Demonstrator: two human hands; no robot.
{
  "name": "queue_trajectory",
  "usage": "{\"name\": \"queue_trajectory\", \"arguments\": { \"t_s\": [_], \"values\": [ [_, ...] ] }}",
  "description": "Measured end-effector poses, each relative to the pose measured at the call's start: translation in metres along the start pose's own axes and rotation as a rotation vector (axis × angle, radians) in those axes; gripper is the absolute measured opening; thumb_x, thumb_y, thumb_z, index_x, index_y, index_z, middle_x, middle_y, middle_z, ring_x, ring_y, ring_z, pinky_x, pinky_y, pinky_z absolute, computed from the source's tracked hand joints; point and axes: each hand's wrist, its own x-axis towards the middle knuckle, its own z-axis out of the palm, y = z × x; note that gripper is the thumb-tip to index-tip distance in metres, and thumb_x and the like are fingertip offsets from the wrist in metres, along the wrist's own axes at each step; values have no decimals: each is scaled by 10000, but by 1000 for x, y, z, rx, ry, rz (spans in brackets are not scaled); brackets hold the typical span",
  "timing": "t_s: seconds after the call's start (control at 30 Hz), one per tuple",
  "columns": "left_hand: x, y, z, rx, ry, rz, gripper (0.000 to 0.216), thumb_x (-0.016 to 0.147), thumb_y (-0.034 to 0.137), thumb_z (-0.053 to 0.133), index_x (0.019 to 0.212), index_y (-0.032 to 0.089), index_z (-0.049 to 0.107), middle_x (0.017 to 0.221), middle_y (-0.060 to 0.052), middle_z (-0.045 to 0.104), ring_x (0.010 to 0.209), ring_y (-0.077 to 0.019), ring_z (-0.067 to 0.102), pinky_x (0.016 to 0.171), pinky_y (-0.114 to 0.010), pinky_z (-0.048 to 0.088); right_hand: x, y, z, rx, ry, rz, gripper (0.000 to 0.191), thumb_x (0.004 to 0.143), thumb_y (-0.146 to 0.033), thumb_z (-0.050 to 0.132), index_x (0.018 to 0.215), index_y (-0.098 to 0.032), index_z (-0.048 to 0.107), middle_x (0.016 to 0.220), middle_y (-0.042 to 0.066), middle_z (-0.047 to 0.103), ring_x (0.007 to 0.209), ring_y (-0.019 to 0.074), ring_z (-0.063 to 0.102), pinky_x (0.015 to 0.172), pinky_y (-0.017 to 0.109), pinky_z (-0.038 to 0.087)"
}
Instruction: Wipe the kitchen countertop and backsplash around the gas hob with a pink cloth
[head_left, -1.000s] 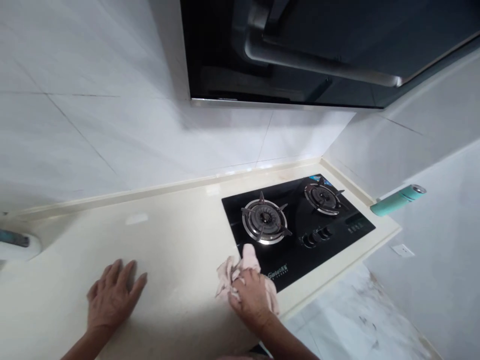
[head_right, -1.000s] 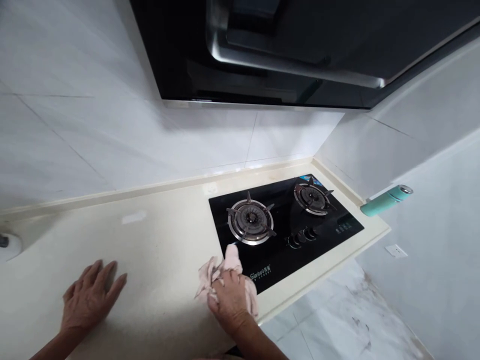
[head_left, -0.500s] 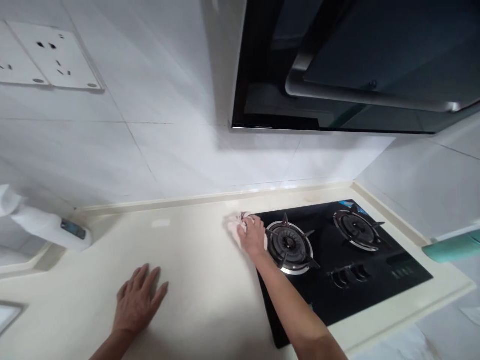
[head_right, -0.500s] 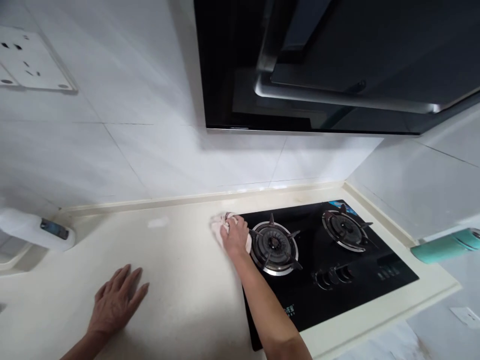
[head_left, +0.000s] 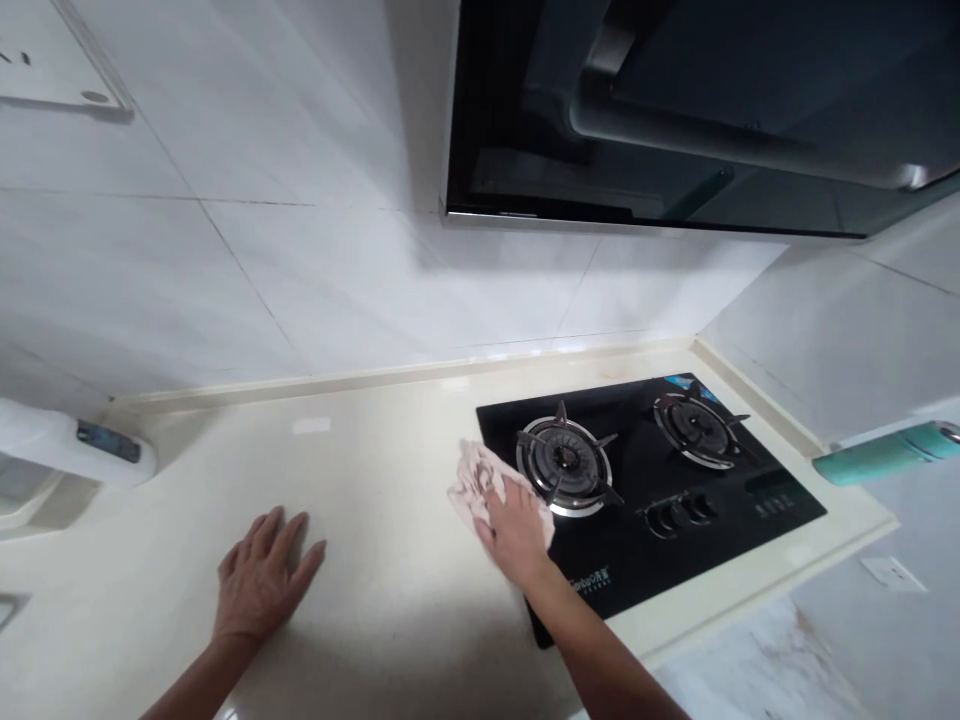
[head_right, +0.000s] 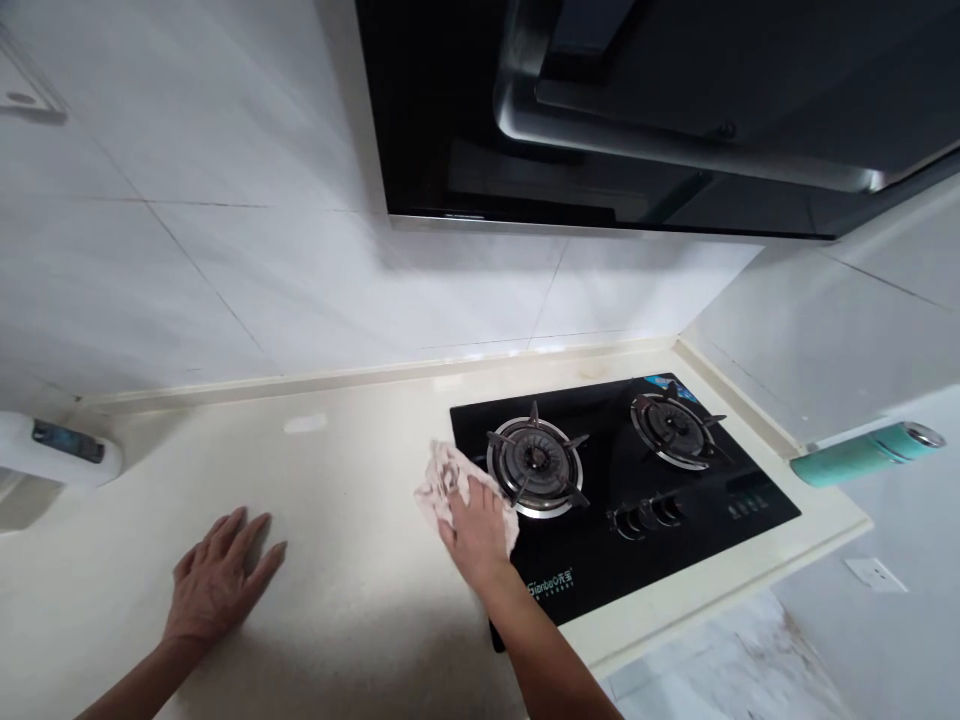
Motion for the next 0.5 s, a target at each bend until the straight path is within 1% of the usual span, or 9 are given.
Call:
{"name": "queue_trajectory", "arguments": {
  "t_s": [0.07,0.13,0.2,0.23,0.3,0.37,0.43,0.5],
  "values": [
    [0,0,-2,-6,-7,-4,742,1018,646,282,1528,194,574,1730,-186,408,1640,-366,291,1311,-586,250,-60,20,6,11,18,-24,542,961,-389,643,1493,-290,639,1555,165,565,1377,397,514,1146,549,391],
    [1,0,-3,-11,-20,-1,753,1020,645,281,1535,178,571,1732,-201,397,1641,-378,286,1309,-601,248,-111,51,9,0,40,-36,523,919,-380,662,1437,-310,677,1533,138,589,1379,388,519,1135,542,410],
    [2,-1,-4,-14,-47,8,763,1023,650,276,1546,172,561,1740,-209,382,1646,-386,273,1306,-615,248,-145,90,6,-43,78,3,459,896,-355,649,1344,-288,720,1496,132,613,1377,375,525,1131,532,421],
    [3,-2,-4,-14,-56,12,768,1025,654,269,1552,174,555,1744,-210,375,1650,-387,264,1306,-619,246,-154,111,2,-74,103,52,432,898,-346,632,1312,-271,727,1472,136,624,1366,367,534,1124,525,429],
    [4,-2,-6,-10,-63,11,778,1027,665,253,1554,177,554,1746,-208,371,1655,-388,252,1308,-622,240,-157,147,-10,-133,151,202,422,928,-342,582,1318,-243,709,1447,147,629,1331,353,554,1093,512,452],
    [5,-2,-6,-5,-64,8,786,1025,675,242,1550,181,555,1740,-204,379,1653,-383,256,1309,-619,242,-146,172,-24,-163,169,371,456,967,-349,533,1388,-231,663,1459,155,610,1282,345,574,1041,493,486],
    [5,-2,-6,1,-50,16,787,1029,673,222,1557,185,543,1736,-197,386,1650,-375,263,1305,-616,255,-129,181,-36,-168,151,524,481,991,-346,511,1440,-217,623,1457,170,595,1239,343,589,1003,472,509],
    [5,-3,-4,13,-22,33,780,1033,664,208,1564,190,528,1731,-189,393,1644,-367,274,1298,-612,273,-116,178,-44,-152,97,631,492,1003,-341,518,1471,-210,599,1378,177,616,1200,336,610,985,446,521]
  ]
}}
